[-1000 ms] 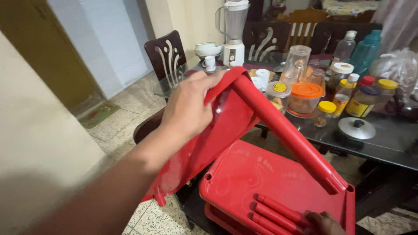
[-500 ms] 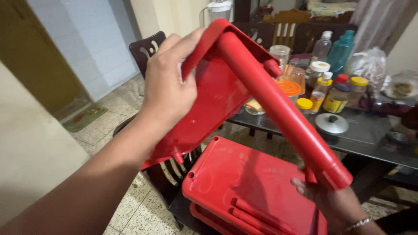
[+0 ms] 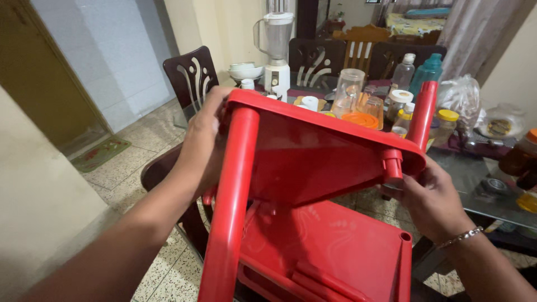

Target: The person assembles a red plastic stool by inserting tubular legs into the seat base and securing them. They then disassemble the stool and reassemble it again, handling the seat and legs repeatedly.

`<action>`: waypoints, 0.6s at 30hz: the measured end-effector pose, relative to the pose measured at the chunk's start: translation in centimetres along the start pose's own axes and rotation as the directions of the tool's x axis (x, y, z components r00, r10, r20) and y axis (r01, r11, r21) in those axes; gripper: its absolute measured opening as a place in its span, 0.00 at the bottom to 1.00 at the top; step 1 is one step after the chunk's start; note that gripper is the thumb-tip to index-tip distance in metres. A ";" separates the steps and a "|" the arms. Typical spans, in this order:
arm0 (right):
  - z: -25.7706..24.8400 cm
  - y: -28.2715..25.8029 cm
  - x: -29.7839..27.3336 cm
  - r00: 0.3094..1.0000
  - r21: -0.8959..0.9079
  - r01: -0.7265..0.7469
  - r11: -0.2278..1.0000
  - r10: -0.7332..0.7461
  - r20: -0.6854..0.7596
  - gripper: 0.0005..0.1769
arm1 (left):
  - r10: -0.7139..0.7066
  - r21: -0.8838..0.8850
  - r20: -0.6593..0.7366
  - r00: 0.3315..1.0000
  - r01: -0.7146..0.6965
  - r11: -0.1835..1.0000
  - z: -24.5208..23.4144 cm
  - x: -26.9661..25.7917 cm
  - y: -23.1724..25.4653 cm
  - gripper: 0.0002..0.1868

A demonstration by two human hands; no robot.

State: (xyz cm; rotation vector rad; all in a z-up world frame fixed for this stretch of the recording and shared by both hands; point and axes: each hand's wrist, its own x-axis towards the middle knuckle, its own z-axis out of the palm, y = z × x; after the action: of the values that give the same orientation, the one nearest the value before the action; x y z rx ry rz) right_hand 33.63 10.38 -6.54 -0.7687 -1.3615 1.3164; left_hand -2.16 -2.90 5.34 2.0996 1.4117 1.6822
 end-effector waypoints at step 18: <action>8.2 -3.9 0.4 0.997 -0.349 0.070 0.935 -0.050 0.066 0.25 | -0.375 0.488 0.616 0.693 0.037 0.872 -8.5 9.2 8.8 0.44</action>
State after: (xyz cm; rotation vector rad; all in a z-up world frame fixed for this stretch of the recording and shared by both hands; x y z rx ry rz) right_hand 26.60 7.66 -1.45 -0.9264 -1.6791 1.0653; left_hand -4.34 -5.23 20.29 2.2706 1.7415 0.3609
